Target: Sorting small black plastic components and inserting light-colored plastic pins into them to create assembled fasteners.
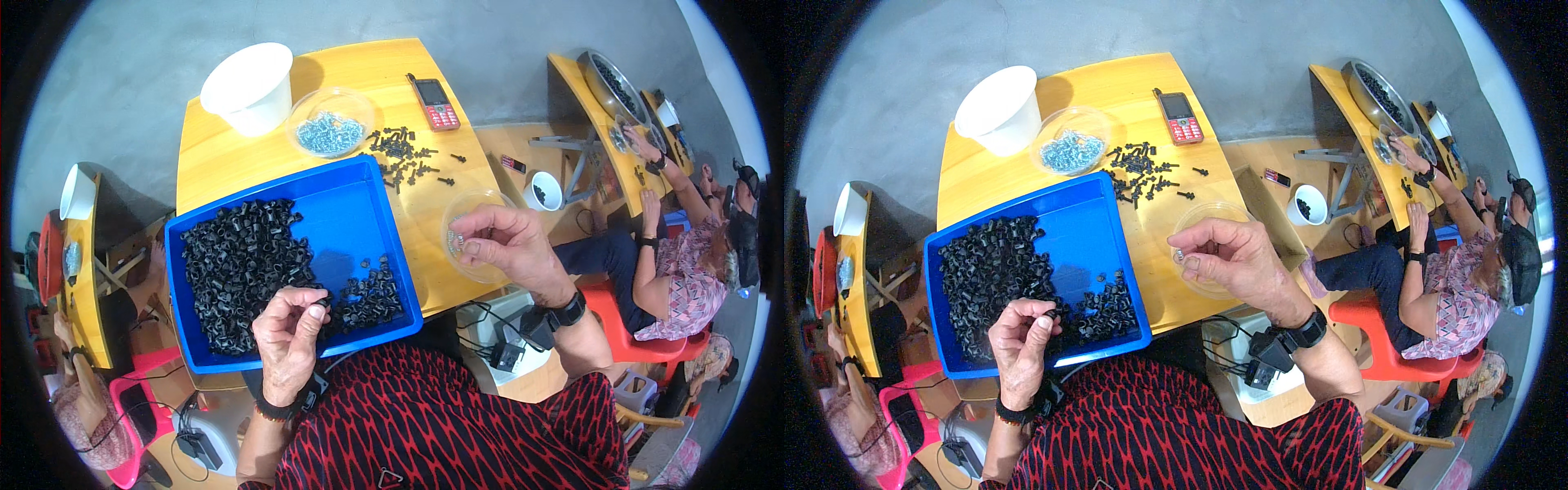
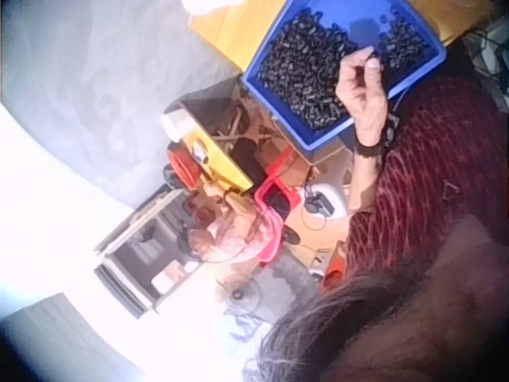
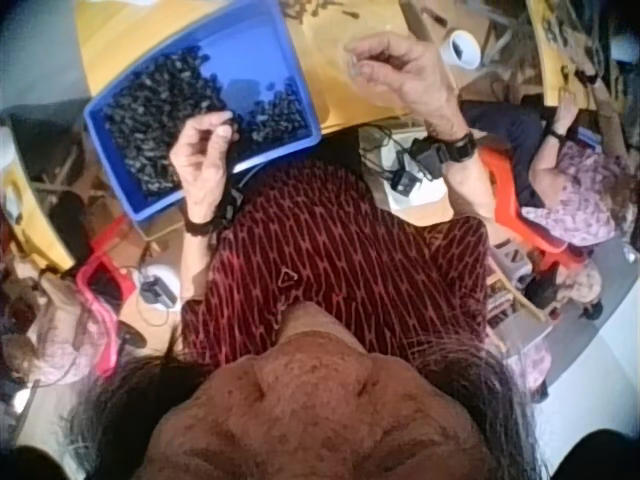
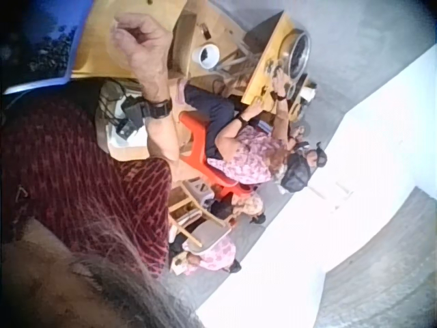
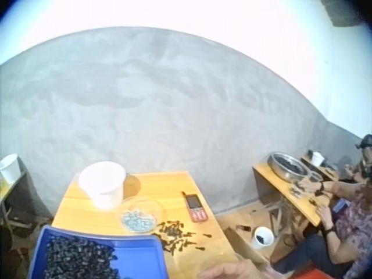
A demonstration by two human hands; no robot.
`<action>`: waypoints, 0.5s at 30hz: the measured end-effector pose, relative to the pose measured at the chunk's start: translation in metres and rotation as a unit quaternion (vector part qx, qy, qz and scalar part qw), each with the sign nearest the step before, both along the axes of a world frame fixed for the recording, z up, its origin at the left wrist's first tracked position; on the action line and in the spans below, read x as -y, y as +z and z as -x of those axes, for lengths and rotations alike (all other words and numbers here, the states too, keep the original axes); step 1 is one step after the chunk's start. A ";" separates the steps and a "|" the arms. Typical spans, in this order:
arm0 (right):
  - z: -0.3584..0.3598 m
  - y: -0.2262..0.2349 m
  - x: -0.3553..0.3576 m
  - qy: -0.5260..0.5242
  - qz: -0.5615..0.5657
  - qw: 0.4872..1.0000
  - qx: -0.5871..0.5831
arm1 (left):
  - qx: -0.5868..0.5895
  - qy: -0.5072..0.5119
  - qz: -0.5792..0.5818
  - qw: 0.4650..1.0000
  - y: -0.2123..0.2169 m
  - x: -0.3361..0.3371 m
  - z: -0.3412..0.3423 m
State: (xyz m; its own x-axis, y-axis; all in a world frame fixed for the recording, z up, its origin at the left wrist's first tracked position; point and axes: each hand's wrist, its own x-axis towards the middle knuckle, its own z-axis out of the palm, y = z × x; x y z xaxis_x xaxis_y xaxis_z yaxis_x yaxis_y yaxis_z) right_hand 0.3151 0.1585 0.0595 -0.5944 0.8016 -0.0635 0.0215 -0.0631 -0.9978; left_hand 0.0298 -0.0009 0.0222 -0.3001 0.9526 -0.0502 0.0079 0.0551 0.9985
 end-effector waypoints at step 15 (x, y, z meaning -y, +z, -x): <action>0.018 -0.004 0.002 0.001 0.069 0.995 -0.076 | -0.001 -0.009 -0.007 1.000 -0.003 0.001 0.001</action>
State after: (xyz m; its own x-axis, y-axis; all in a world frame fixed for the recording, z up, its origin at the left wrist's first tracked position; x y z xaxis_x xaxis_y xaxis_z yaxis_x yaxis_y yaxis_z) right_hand 0.2966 0.1562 0.0555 -0.6065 0.7908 -0.0828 -0.1281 -0.2000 -0.9714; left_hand 0.0285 -0.0017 0.0196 -0.2826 0.9585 -0.0367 0.0116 0.0417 0.9991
